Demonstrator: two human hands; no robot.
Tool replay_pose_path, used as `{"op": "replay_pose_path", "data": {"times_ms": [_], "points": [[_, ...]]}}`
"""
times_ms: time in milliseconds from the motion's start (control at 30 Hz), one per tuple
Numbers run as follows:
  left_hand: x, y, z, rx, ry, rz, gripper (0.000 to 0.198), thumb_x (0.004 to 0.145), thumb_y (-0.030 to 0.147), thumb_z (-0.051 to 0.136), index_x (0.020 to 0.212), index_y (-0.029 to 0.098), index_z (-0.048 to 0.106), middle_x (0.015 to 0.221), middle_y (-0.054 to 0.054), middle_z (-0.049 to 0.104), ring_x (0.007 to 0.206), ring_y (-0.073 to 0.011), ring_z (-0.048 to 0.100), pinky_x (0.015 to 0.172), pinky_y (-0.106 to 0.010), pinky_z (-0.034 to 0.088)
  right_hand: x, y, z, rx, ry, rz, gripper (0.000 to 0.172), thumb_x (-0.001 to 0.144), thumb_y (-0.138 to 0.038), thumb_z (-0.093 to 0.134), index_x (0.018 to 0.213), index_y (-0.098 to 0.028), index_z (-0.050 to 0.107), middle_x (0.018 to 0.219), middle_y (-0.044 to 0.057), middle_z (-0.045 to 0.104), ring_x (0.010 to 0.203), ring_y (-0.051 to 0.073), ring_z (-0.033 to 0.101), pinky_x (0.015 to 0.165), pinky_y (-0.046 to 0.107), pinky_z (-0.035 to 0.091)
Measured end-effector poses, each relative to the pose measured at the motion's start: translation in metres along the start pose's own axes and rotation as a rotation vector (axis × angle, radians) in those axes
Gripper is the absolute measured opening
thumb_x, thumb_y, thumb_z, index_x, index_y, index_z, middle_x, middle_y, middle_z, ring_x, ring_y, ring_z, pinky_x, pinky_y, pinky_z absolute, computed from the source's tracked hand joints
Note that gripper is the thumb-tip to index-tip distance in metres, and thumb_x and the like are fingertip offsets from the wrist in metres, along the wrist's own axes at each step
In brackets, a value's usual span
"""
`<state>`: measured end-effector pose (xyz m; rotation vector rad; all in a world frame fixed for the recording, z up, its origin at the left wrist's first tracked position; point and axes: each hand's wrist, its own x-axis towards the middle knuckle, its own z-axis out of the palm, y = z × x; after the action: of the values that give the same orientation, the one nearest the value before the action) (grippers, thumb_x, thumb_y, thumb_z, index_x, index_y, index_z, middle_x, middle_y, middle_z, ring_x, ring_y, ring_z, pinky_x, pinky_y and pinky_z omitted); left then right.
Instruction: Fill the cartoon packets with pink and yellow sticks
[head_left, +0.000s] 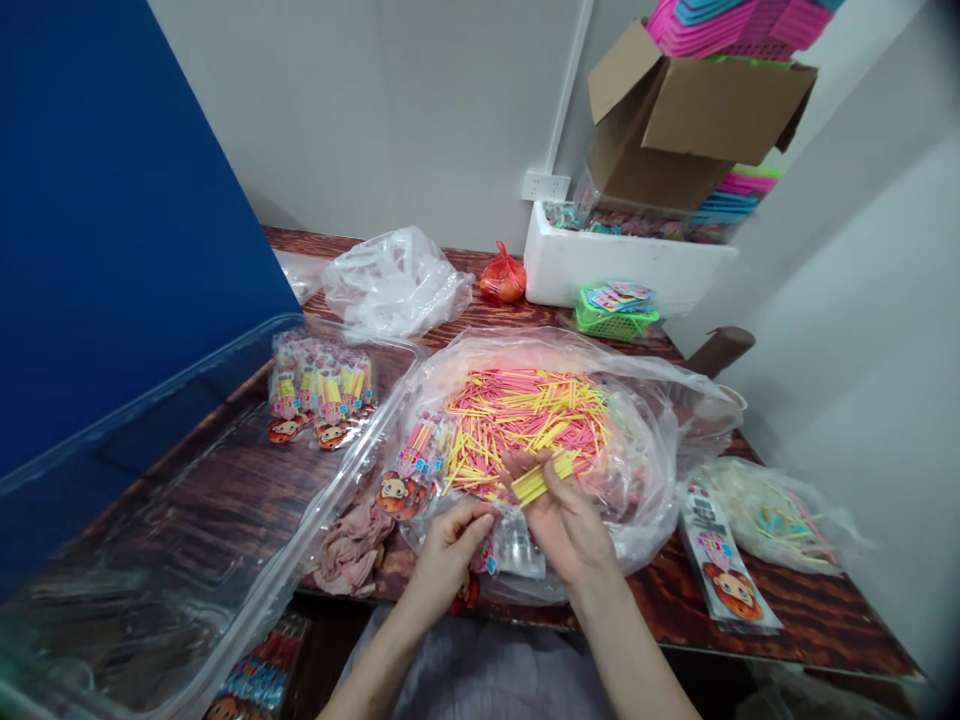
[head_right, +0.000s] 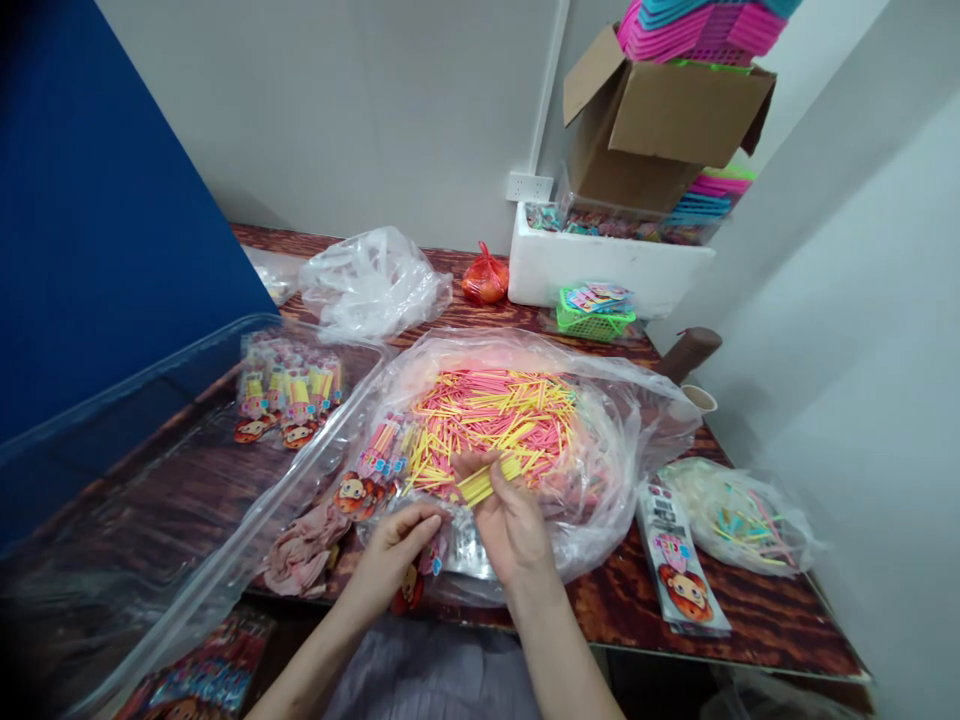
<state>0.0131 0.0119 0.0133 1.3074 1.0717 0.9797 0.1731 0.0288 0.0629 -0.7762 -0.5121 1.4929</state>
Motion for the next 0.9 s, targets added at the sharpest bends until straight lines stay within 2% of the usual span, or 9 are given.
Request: {"op": "replay_pose_path", "data": {"times_ms": [100, 200, 400, 467, 533, 600, 667, 767, 900], "points": [[0.001, 0.000, 0.005, -0.082, -0.008, -0.048, 0.028, 0.084, 0.042, 0.060, 0.084, 0.016, 0.071, 0.075, -0.001, 0.066, 0.070, -0.0150, 0.057, 0.066, -0.024, 0.044, -0.008, 0.004, -0.005, -0.011, 0.066, 0.007, 0.021, 0.075, -0.041, 0.075, 0.085, -0.023, 0.070, 0.083, 0.003, 0.075, 0.095, 0.026, 0.069, 0.095, 0.047, 0.048], [0.002, 0.007, 0.011, -0.045, -0.019, -0.002, 0.026, 0.084, 0.038, 0.060, 0.083, 0.016, 0.072, 0.077, -0.002, 0.067, 0.073, -0.0159, 0.059, 0.068, -0.024, 0.045, -0.018, 0.002, -0.005, -0.100, 0.111, -0.026, 0.019, 0.077, -0.039, 0.072, 0.086, -0.022, 0.071, 0.084, 0.004, 0.075, 0.096, 0.026, 0.068, 0.094, 0.045, 0.047], [0.005, 0.013, 0.015, -0.023, 0.025, 0.092, 0.022, 0.084, 0.035, 0.061, 0.086, 0.017, 0.072, 0.086, -0.004, 0.070, 0.082, -0.0180, 0.063, 0.077, -0.027, 0.049, -0.034, -0.010, 0.006, -0.418, -0.023, -0.022, 0.032, 0.084, -0.041, 0.067, 0.112, -0.025, 0.063, 0.121, 0.006, 0.066, 0.118, 0.024, 0.056, 0.102, 0.041, 0.041], [0.004, 0.015, 0.015, -0.063, 0.066, 0.071, 0.023, 0.083, 0.038, 0.062, 0.087, 0.017, 0.072, 0.088, -0.005, 0.071, 0.084, -0.0191, 0.064, 0.077, -0.027, 0.050, -0.035, -0.011, 0.008, -0.485, 0.019, -0.115, 0.036, 0.086, -0.043, 0.063, 0.119, -0.029, 0.058, 0.127, 0.005, 0.062, 0.120, 0.023, 0.055, 0.102, 0.040, 0.041], [0.005, 0.018, 0.016, -0.101, 0.089, 0.054, 0.025, 0.082, 0.040, 0.064, 0.088, 0.017, 0.072, 0.088, -0.005, 0.072, 0.084, -0.0194, 0.065, 0.077, -0.028, 0.051, -0.036, -0.010, 0.011, -0.624, 0.041, -0.243, 0.027, 0.089, -0.043, 0.059, 0.112, -0.028, 0.062, 0.127, 0.006, 0.061, 0.120, 0.024, 0.053, 0.103, 0.040, 0.039], [0.006, 0.022, 0.018, -0.127, 0.081, 0.054, 0.026, 0.081, 0.041, 0.064, 0.089, 0.017, 0.071, 0.086, -0.004, 0.071, 0.083, -0.0188, 0.065, 0.075, -0.027, 0.052, -0.038, -0.009, 0.013, -0.785, 0.005, -0.324, 0.020, 0.091, -0.040, 0.056, 0.101, -0.026, 0.068, 0.121, 0.006, 0.063, 0.118, 0.024, 0.054, 0.103, 0.038, 0.038], [0.009, 0.027, 0.018, -0.127, 0.056, 0.054, 0.027, 0.080, 0.043, 0.066, 0.087, 0.017, 0.070, 0.081, -0.003, 0.070, 0.079, -0.0180, 0.064, 0.072, -0.027, 0.052, -0.043, -0.010, 0.013, -0.857, -0.032, -0.330, 0.020, 0.092, -0.037, 0.054, 0.101, -0.026, 0.069, 0.116, 0.006, 0.065, 0.114, 0.023, 0.056, 0.100, 0.036, 0.040], [0.016, 0.033, 0.005, -0.074, 0.066, 0.026, 0.031, 0.074, 0.047, 0.071, 0.082, 0.017, 0.069, 0.076, -0.002, 0.069, 0.073, -0.0173, 0.064, 0.067, -0.026, 0.053, -0.057, -0.022, 0.005, -0.816, 0.029, -0.303, 0.025, 0.093, -0.038, 0.053, 0.112, -0.027, 0.065, 0.116, 0.005, 0.066, 0.110, 0.022, 0.059, 0.094, 0.033, 0.044], [0.039, 0.035, -0.033, 0.076, 0.372, -0.005, 0.037, 0.071, 0.051, 0.071, 0.092, 0.021, 0.067, 0.086, 0.003, 0.069, 0.077, -0.0158, 0.064, 0.067, -0.025, 0.054, -0.087, -0.049, -0.037, -0.769, 0.148, -0.239, 0.025, 0.092, -0.041, 0.054, 0.102, -0.024, 0.070, 0.098, 0.004, 0.072, 0.094, 0.020, 0.065, 0.084, 0.031, 0.048]]}}
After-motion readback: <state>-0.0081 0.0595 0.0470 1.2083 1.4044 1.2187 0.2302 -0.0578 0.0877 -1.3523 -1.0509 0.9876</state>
